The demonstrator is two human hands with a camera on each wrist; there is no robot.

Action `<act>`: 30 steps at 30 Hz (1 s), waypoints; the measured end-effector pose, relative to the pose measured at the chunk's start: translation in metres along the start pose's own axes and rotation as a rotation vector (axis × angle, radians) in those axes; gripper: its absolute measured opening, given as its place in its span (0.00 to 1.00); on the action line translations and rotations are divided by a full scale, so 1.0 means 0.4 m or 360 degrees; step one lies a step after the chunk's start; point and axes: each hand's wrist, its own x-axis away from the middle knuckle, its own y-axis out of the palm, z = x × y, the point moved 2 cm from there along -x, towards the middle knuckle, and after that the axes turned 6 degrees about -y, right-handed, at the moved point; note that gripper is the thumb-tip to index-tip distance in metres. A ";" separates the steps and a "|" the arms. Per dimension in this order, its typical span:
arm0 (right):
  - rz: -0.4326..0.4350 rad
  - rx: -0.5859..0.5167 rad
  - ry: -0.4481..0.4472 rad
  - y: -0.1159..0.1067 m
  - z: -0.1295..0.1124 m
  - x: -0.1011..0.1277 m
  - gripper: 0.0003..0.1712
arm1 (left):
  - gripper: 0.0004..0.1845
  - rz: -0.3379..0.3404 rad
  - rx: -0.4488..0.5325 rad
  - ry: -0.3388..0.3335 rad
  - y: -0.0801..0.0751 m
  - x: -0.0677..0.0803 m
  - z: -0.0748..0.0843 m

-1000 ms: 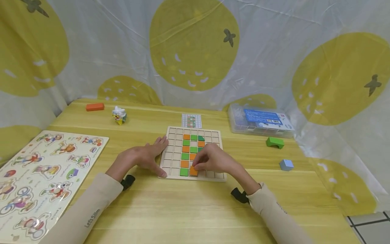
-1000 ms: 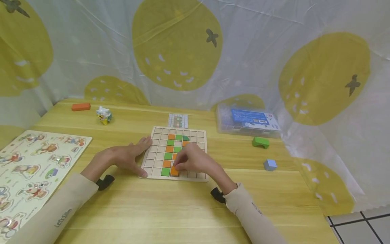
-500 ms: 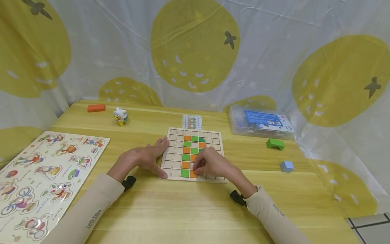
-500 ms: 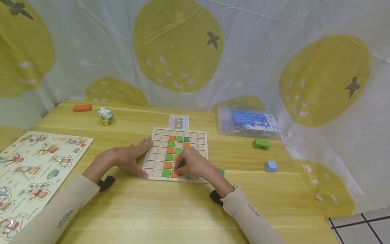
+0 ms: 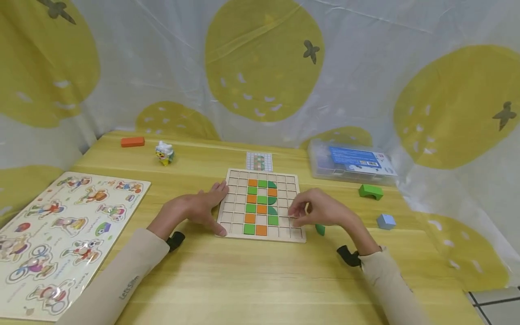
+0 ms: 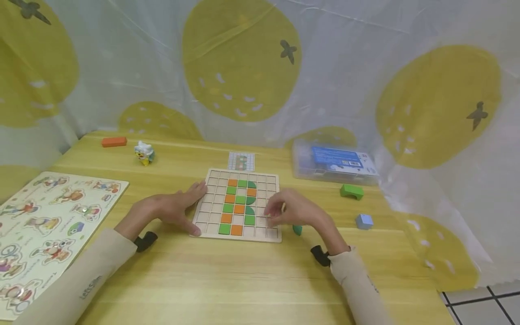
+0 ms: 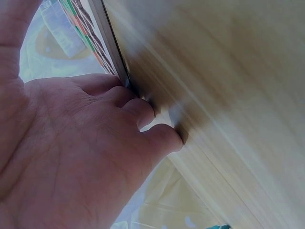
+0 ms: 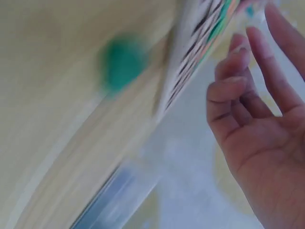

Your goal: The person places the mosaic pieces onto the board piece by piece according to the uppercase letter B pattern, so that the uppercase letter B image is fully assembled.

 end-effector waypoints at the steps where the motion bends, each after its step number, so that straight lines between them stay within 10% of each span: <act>1: -0.0009 -0.0009 0.0048 -0.013 0.018 0.022 0.10 | 0.73 0.0002 -0.0005 0.0000 0.000 -0.001 0.001; 8: -0.0122 -0.0140 0.0225 -0.052 0.120 0.109 0.17 | 0.73 0.0001 -0.0004 -0.0020 0.000 -0.003 -0.005; 19: -0.0163 -0.0137 0.0301 -0.056 0.124 0.116 0.12 | 0.74 -0.0005 0.0011 -0.0007 0.000 -0.004 -0.001; 30: -0.0150 0.0004 0.0032 -0.035 0.058 0.074 0.14 | 0.73 -0.0010 0.0000 -0.0010 -0.001 -0.010 0.001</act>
